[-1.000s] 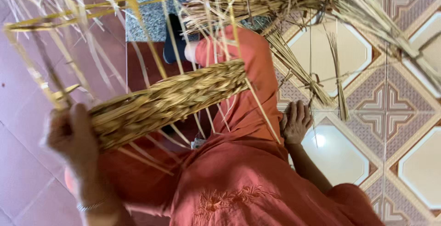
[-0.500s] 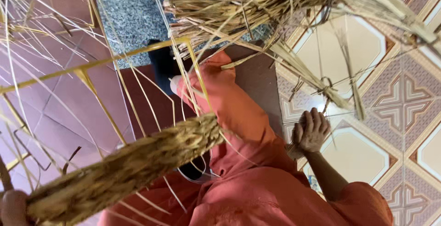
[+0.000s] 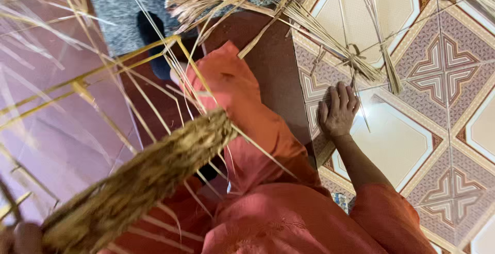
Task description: The person weaves dried palm leaves into a basket frame, interlacing strands by hand to build up the basket walls. The person occasionally reaches for additional palm leaves from a nearby pile and continues weaving.
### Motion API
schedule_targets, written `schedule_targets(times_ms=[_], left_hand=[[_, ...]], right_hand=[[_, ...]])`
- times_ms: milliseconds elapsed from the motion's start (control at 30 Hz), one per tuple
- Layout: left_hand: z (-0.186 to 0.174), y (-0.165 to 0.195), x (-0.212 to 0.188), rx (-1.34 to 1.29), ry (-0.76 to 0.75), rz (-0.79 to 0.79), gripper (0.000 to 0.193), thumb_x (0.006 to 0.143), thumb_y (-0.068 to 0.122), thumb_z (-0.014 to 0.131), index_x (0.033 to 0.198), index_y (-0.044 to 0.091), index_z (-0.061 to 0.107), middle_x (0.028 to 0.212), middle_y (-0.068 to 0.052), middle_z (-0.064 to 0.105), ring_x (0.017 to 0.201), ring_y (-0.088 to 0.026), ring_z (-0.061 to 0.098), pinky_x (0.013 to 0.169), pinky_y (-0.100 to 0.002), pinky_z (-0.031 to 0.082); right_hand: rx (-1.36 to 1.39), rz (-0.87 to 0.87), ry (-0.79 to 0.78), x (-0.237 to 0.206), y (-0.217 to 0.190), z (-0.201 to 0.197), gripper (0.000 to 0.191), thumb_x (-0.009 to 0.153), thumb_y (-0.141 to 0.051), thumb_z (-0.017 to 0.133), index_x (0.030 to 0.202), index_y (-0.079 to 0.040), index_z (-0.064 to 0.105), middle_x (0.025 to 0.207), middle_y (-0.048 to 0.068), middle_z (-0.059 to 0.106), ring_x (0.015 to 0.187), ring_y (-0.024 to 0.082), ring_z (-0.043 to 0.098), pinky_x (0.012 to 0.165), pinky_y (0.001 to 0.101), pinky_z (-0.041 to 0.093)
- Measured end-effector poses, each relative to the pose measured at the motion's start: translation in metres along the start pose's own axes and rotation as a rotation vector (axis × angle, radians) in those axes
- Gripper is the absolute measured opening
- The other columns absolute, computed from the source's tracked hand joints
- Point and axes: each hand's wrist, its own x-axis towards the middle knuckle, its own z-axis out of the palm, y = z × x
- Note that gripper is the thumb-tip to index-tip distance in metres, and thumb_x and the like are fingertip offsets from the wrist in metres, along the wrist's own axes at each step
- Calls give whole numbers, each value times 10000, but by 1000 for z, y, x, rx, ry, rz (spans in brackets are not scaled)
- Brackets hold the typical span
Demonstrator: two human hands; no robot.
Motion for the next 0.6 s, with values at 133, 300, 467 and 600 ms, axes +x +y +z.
schedule_targets(times_ms=[133, 300, 467, 600], left_hand=[[-30, -28, -74, -41, -28, 164, 214, 1072, -25, 587, 863, -2, 551, 837, 8, 528, 758, -54, 412, 679, -222, 325], [-14, -19, -137, -107, 59, 96, 294, 1102, -32, 600, 819, 21, 541, 817, 24, 550, 723, -37, 406, 669, -212, 332], [7, 22, -160, -55, 117, 59, 342, 1127, -2, 643, 794, 31, 573, 756, 43, 555, 696, -32, 455, 627, -211, 360], [20, 30, -158, -65, 115, 53, 411, 1152, 20, 668, 761, 36, 543, 726, 43, 522, 686, -34, 421, 615, -220, 339]], right_hand=[[21, -23, 59, -32, 9, -15, 523, 1075, -368, 564, 1493, -53, 541, 1602, 196, 448, 1495, 414, 346, 1225, 618, 203], [61, -104, 171, -44, 5, -27, 426, 1035, -263, 672, 1386, -30, 608, 1469, 209, 546, 1376, 426, 446, 1151, 593, 309], [438, -219, 236, -10, -29, -29, 203, 944, -7, 745, 1130, -51, 677, 1155, 137, 695, 1081, 352, 642, 1004, 483, 498], [512, -403, 133, 35, -80, -18, 247, 937, 26, 708, 1146, -107, 694, 1162, 113, 716, 1059, 345, 666, 925, 435, 557]])
